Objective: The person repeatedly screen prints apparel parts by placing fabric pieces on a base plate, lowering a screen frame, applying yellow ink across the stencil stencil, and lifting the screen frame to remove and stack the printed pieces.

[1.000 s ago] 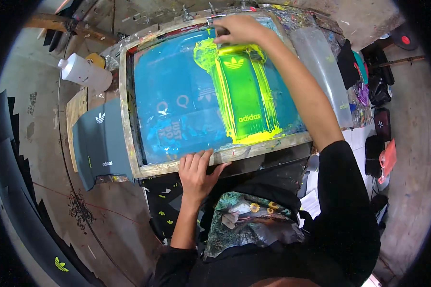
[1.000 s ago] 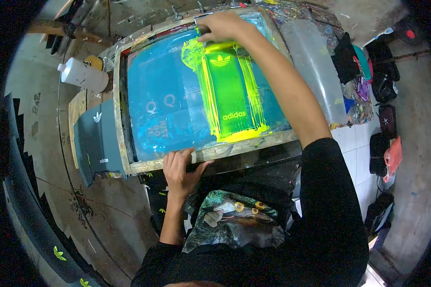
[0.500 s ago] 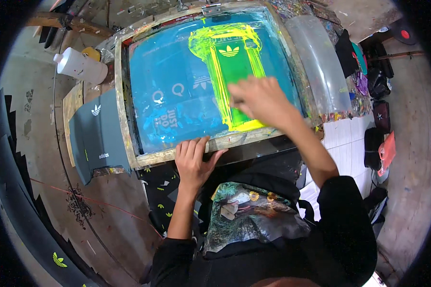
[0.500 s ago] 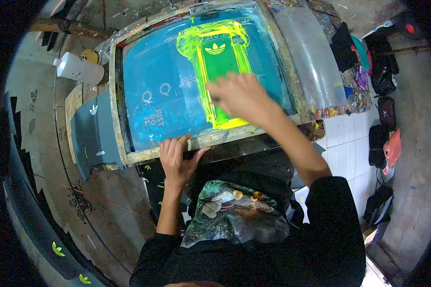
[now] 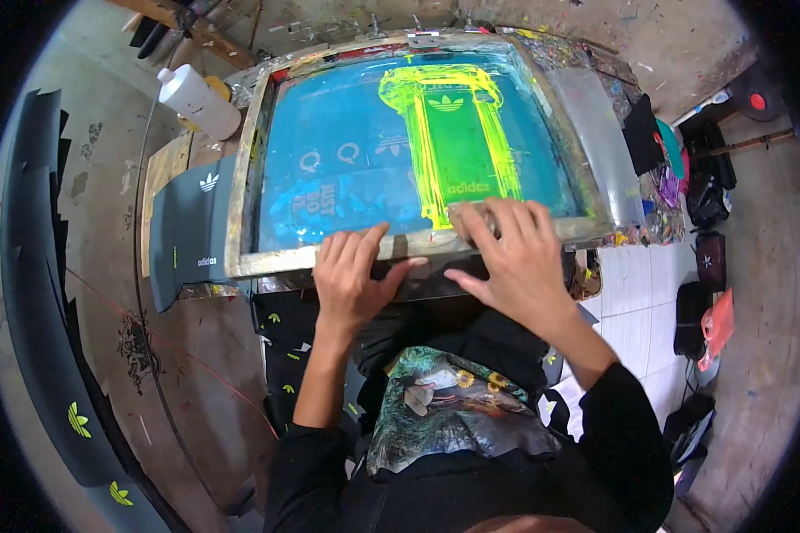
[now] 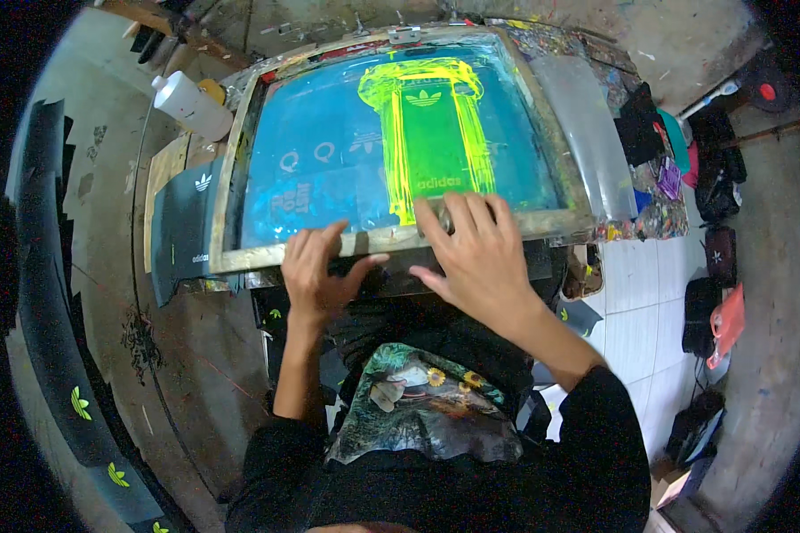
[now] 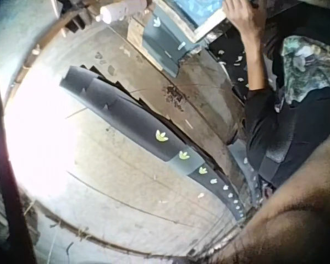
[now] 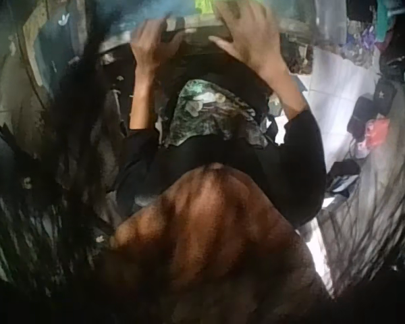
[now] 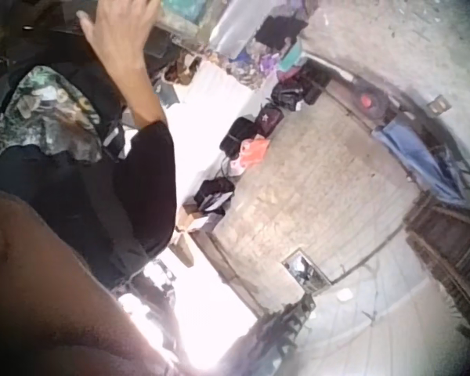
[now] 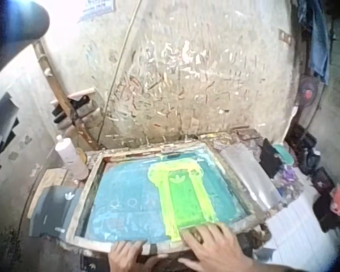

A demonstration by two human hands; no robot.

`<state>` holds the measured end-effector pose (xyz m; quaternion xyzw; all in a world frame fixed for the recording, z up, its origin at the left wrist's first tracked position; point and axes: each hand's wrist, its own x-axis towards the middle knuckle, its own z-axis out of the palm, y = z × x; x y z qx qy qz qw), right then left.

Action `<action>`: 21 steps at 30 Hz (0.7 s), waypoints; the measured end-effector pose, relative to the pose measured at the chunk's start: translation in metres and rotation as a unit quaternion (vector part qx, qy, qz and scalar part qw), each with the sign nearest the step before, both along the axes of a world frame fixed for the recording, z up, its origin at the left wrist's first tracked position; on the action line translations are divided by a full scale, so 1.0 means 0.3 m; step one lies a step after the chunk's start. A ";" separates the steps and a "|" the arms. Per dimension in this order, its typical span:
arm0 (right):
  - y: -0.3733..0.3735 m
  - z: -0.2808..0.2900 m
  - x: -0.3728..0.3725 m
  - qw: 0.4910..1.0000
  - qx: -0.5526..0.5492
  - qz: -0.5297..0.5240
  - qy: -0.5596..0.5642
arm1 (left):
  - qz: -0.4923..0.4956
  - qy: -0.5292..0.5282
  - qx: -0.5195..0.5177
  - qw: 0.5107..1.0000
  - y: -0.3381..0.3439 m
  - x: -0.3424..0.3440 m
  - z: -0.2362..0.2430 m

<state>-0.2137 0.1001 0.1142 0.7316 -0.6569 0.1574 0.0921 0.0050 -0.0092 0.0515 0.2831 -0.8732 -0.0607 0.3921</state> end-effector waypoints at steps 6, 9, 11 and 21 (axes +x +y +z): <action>-0.259 0.305 -0.199 0.983 -0.166 0.054 0.055 | 0.132 0.080 -0.319 0.935 -0.117 -0.113 0.374; -0.433 0.603 -0.257 0.999 -0.041 0.027 0.010 | -0.085 0.155 -0.215 0.961 -0.265 -0.169 0.309; -0.501 0.691 -0.290 0.991 -0.124 0.055 -0.002 | -0.012 -0.008 0.025 1.000 -0.407 -0.183 0.164; -0.627 0.785 -0.278 0.984 -0.169 0.032 0.046 | 0.146 -0.121 0.165 0.968 -0.535 -0.039 -0.178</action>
